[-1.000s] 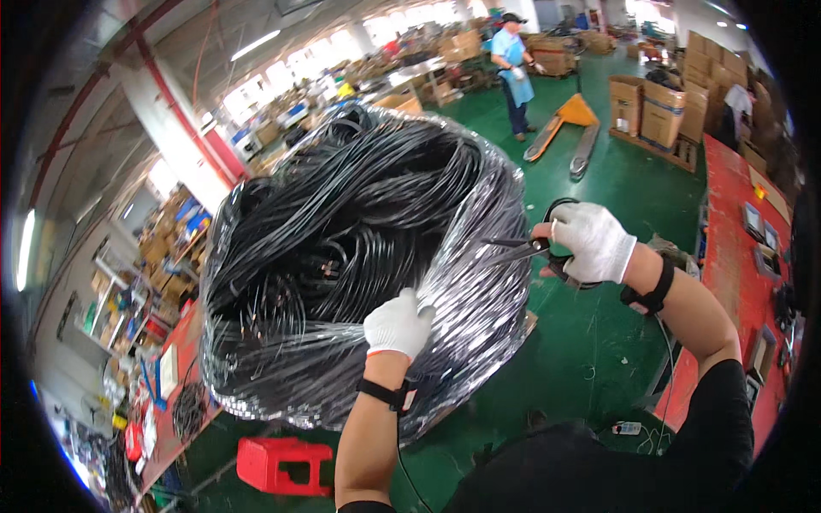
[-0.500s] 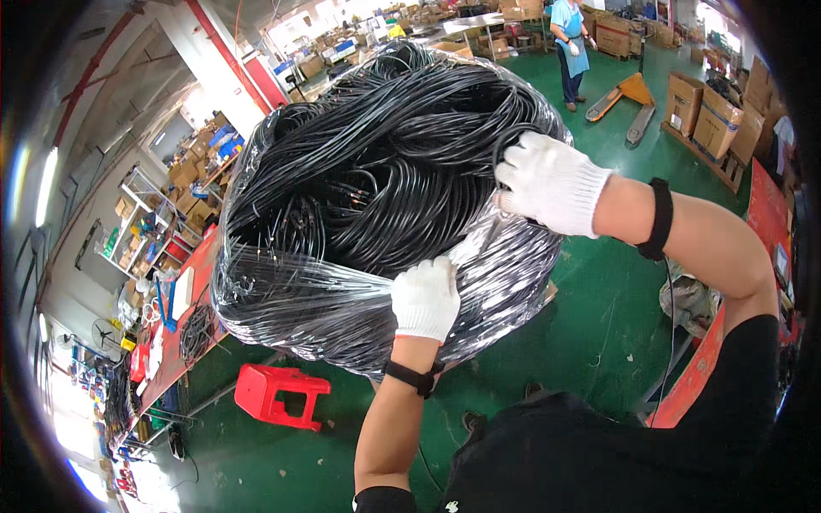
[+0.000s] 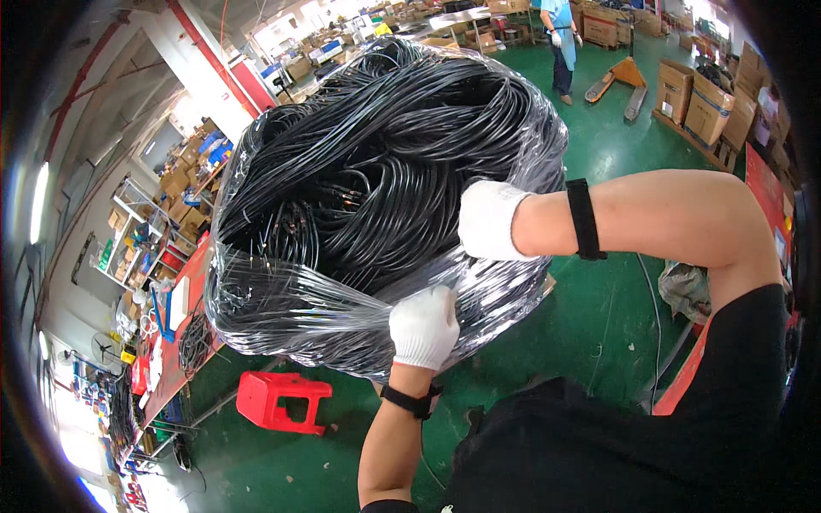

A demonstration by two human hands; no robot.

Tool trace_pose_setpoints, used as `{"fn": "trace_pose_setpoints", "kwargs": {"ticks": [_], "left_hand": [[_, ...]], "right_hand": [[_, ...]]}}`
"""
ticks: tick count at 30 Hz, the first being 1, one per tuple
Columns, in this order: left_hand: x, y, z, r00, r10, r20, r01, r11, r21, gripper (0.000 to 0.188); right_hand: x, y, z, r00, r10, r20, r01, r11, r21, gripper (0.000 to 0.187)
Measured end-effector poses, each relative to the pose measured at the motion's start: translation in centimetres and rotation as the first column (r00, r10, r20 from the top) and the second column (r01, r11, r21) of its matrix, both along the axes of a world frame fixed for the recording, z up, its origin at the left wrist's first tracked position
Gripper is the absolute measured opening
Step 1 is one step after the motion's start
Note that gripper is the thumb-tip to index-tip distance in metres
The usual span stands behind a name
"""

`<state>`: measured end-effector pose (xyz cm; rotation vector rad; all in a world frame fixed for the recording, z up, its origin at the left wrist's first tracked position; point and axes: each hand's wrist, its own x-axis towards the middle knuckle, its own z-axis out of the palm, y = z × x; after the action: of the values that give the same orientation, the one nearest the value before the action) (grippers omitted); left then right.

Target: Moving a pallet of large cables and then cutting the plastic wrap to access them.

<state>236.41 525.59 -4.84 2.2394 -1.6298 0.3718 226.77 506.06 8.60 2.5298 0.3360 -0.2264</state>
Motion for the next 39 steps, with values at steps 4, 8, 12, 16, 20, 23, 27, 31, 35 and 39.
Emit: {"fn": "trace_pose_setpoints", "kwargs": {"ticks": [4, 8, 12, 16, 20, 23, 27, 31, 35, 39], "left_hand": [[0.1, 0.8, -0.3, 0.990, 0.076, -0.121, -0.082, 0.996, -0.044, 0.028], [-0.5, -1.4, 2.4, 0.929, 0.337, -0.150, -0.298, 0.925, 0.234, 0.040], [1.7, -3.5, 1.1, 0.941, 0.328, -0.082, -0.289, 0.906, 0.310, 0.025], [2.9, -3.4, 0.8, 0.958, 0.104, 0.267, -0.116, 0.993, 0.031, 0.010], [2.5, -2.6, -0.8, 0.980, 0.064, 0.191, -0.074, 0.996, 0.042, 0.011], [1.5, -2.0, -1.3, 0.989, 0.140, 0.050, -0.145, 0.981, 0.126, 0.013], [1.4, -2.0, -1.6, 0.991, 0.126, 0.044, -0.130, 0.986, 0.102, 0.016], [1.5, -1.5, -1.7, 0.992, 0.111, 0.056, -0.117, 0.986, 0.116, 0.016], [1.0, -1.3, -1.3, 0.992, 0.111, 0.067, -0.117, 0.989, 0.088, 0.015], [0.7, -1.0, -1.4, 0.993, 0.091, 0.075, -0.098, 0.991, 0.088, 0.014]], "right_hand": [[0.2, -0.7, 0.0, 0.999, 0.020, 0.035, -0.020, 1.000, -0.023, 0.015], [-0.2, -0.5, 0.1, 0.995, -0.011, 0.100, 0.016, 0.998, -0.053, 0.016], [-0.2, 0.5, -0.2, 0.991, -0.100, 0.087, 0.105, 0.992, -0.063, 0.016], [-0.9, 1.0, -1.0, 0.984, -0.157, 0.083, 0.162, 0.986, -0.049, 0.015], [-2.0, 1.4, -1.0, 0.983, -0.149, 0.110, 0.154, 0.987, -0.035, 0.015], [-3.0, 2.0, 0.1, 0.987, -0.116, 0.107, 0.124, 0.990, -0.073, 0.019], [-3.2, 2.2, 0.0, 0.981, -0.191, 0.027, 0.192, 0.980, -0.043, 0.026], [-3.1, 2.5, -0.8, 0.961, -0.253, 0.109, 0.259, 0.965, -0.039, 0.028], [-4.0, 3.3, 2.5, 0.953, -0.298, 0.054, 0.300, 0.953, -0.035, 0.018], [-1.3, 2.5, -1.5, 0.956, -0.286, 0.067, 0.287, 0.958, 0.003, 0.020]]}}
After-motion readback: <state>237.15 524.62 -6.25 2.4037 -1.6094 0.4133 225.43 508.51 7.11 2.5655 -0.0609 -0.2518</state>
